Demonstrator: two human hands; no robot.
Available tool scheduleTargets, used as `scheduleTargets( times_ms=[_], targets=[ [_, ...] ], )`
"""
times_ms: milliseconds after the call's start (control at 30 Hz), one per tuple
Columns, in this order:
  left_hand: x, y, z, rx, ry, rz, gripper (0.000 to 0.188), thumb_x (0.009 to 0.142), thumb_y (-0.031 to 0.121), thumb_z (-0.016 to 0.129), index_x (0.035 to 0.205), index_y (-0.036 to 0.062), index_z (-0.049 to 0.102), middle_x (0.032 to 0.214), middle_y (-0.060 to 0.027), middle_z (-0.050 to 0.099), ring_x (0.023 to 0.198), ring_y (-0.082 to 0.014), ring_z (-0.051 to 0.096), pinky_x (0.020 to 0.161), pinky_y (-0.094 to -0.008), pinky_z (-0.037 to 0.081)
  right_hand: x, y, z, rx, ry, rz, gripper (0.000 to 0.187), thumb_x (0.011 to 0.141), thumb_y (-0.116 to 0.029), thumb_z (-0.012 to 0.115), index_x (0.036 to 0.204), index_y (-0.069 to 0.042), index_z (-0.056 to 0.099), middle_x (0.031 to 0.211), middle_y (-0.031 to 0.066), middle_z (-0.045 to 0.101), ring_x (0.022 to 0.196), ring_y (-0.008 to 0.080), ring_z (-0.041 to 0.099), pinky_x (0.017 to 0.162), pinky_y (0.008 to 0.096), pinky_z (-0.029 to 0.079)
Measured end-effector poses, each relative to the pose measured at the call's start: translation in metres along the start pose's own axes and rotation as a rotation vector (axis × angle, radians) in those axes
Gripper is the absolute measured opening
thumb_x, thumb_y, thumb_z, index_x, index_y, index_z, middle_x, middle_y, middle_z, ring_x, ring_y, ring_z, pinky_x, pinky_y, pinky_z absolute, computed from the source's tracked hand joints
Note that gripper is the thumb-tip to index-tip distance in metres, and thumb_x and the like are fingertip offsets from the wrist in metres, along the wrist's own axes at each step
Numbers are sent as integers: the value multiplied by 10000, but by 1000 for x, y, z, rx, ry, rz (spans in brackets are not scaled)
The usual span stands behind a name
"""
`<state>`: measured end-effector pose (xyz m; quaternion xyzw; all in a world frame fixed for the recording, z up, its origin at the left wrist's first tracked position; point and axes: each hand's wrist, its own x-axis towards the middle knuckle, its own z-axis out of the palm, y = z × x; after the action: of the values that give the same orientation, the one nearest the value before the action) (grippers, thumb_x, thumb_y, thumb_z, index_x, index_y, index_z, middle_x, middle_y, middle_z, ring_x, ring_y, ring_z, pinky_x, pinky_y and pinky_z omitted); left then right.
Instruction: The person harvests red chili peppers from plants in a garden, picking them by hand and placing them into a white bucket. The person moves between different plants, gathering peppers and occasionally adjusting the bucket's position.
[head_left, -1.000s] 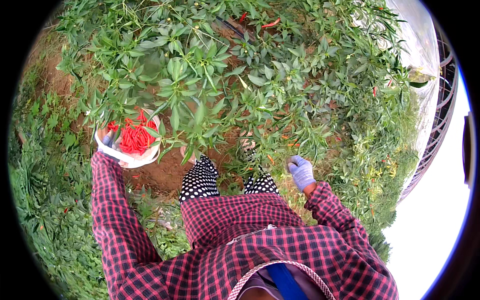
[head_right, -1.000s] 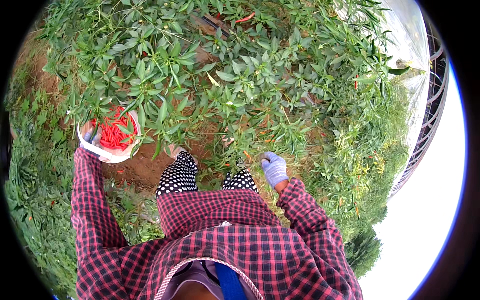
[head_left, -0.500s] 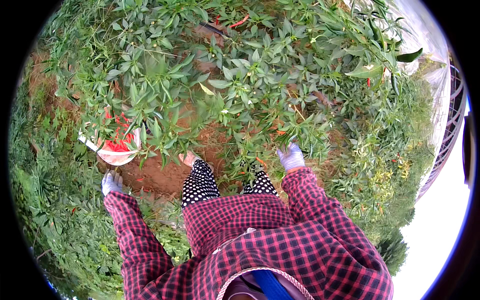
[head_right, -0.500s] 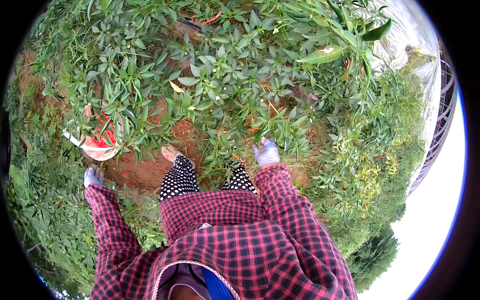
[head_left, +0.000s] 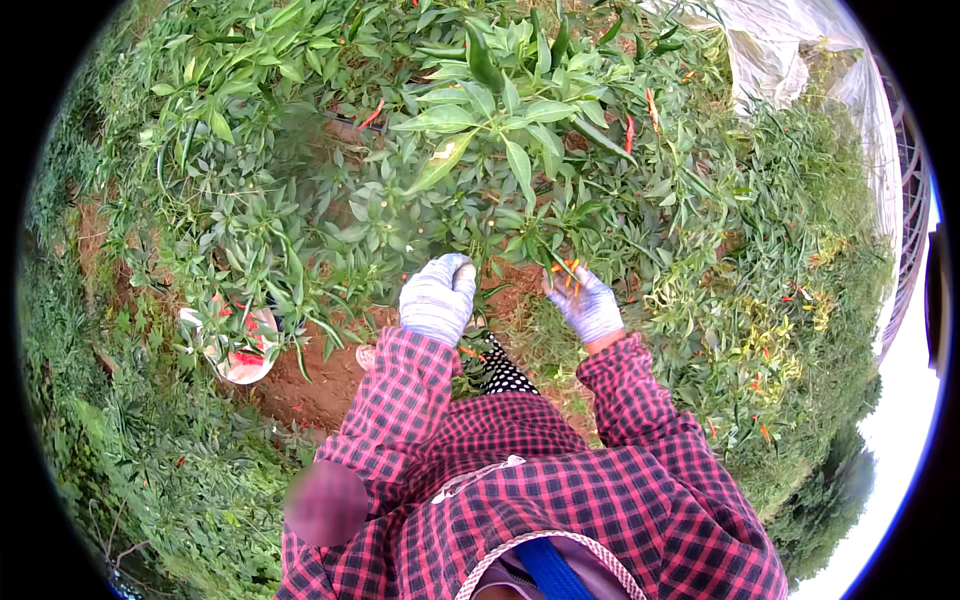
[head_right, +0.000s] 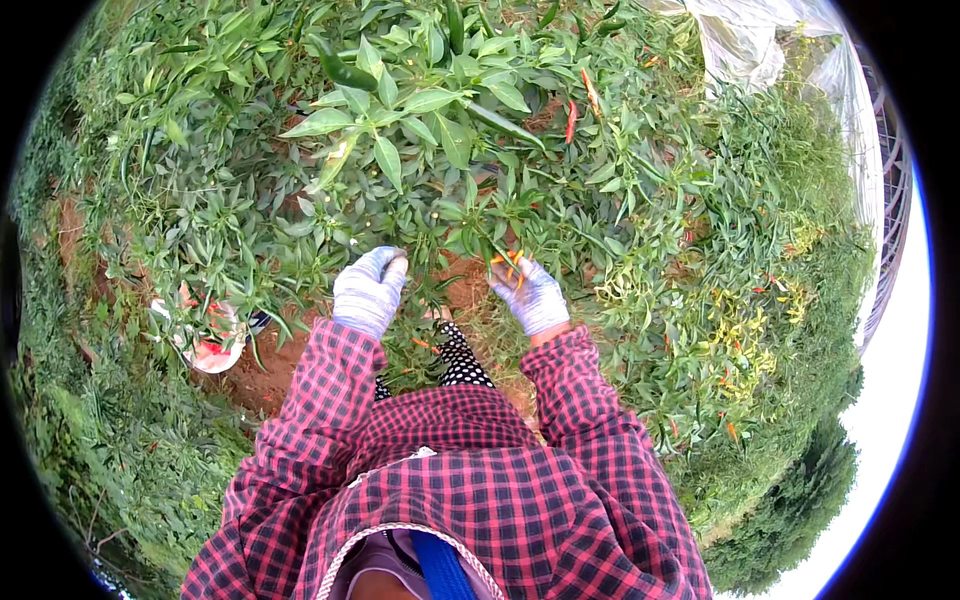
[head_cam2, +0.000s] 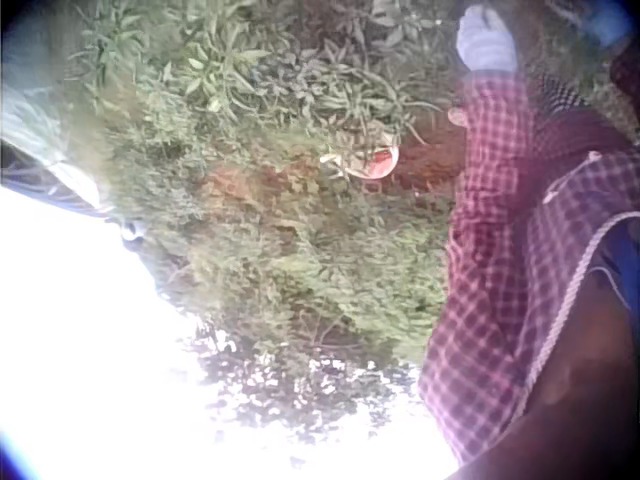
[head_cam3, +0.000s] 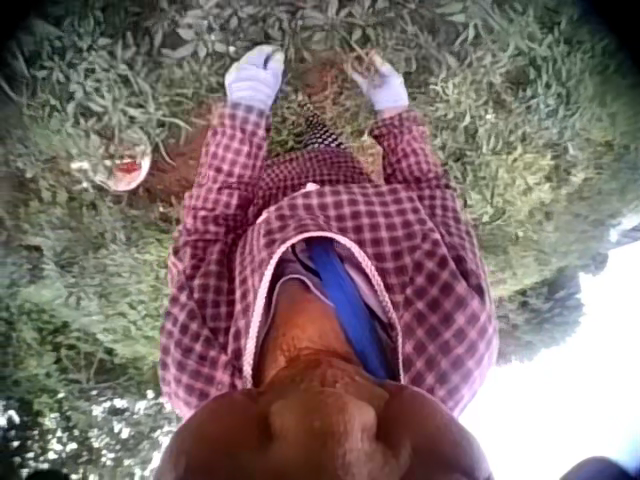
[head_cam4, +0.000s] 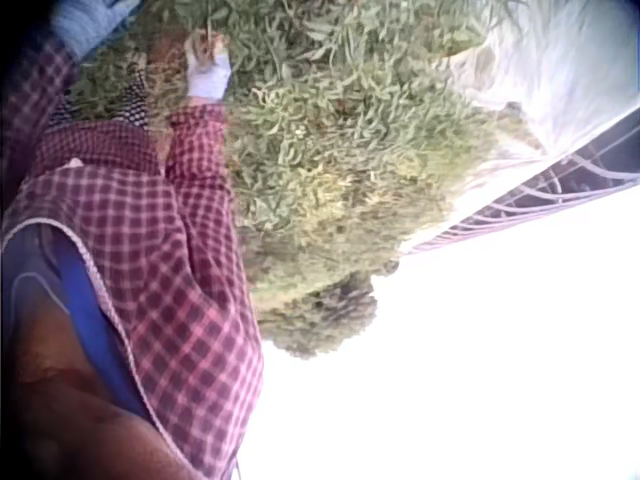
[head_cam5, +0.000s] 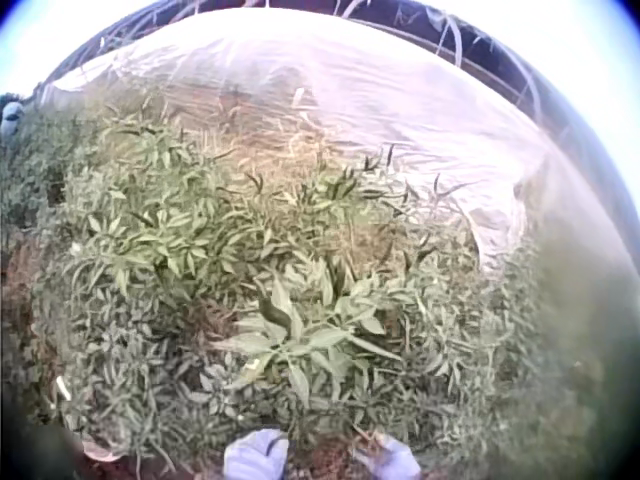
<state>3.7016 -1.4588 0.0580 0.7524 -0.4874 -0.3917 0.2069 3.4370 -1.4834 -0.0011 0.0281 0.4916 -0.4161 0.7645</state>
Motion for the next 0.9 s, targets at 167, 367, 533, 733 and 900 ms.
scheduleTargets(
  times_ms=[167, 367, 533, 733, 900],
  targets=[
    [50, -30, 106, -344, -559, -253, 388, 774, 317, 659, 1078, 85, 593, 988, -63, 630, 879, -178, 581, 764, -325, 458, 4, -8, -4, -95, -37, 88, 239, 762, -117, 642, 970, -39, 552, 1007, 129, 584, 968, 305, 560, 811, 455, 475],
    [45, 3, 128, -1022, -778, -715, 581, 718, 341, 711, 1170, 50, 489, 1118, -118, 554, 967, -267, 561, 819, -419, 466, -22, -5, -16, -586, 17, 62, 315, 709, -29, 669, 1003, 2, 559, 884, 69, 606, 816, 185, 593, 729, 326, 498],
    [31, 10, 138, -1079, -813, -709, 354, 786, 269, 660, 1009, 26, 532, 877, -127, 613, 798, -244, 613, 727, -376, 501, -38, -1, -10, -771, 79, 121, 281, 697, -47, 702, 948, 21, 594, 832, 51, 609, 734, 152, 577, 686, 300, 484],
    [13, 31, 140, -884, -754, -646, 254, 749, 245, 705, 895, 50, 635, 787, -54, 623, 637, -154, 566, 568, -275, 476, -46, 7, -11, -789, 253, 52, 181, 706, -81, 704, 853, -4, 632, 709, 26, 601, 631, 121, 542, 572, 257, 428],
    [13, 14, 162, -1246, -751, -820, 197, 773, 155, 675, 919, 29, 635, 793, -63, 634, 658, -180, 600, 599, -277, 505, -56, 1, -11, -786, -20, 9, 164, 704, -49, 685, 850, -8, 623, 762, 26, 607, 684, 113, 551, 652, 256, 440]
  ],
)
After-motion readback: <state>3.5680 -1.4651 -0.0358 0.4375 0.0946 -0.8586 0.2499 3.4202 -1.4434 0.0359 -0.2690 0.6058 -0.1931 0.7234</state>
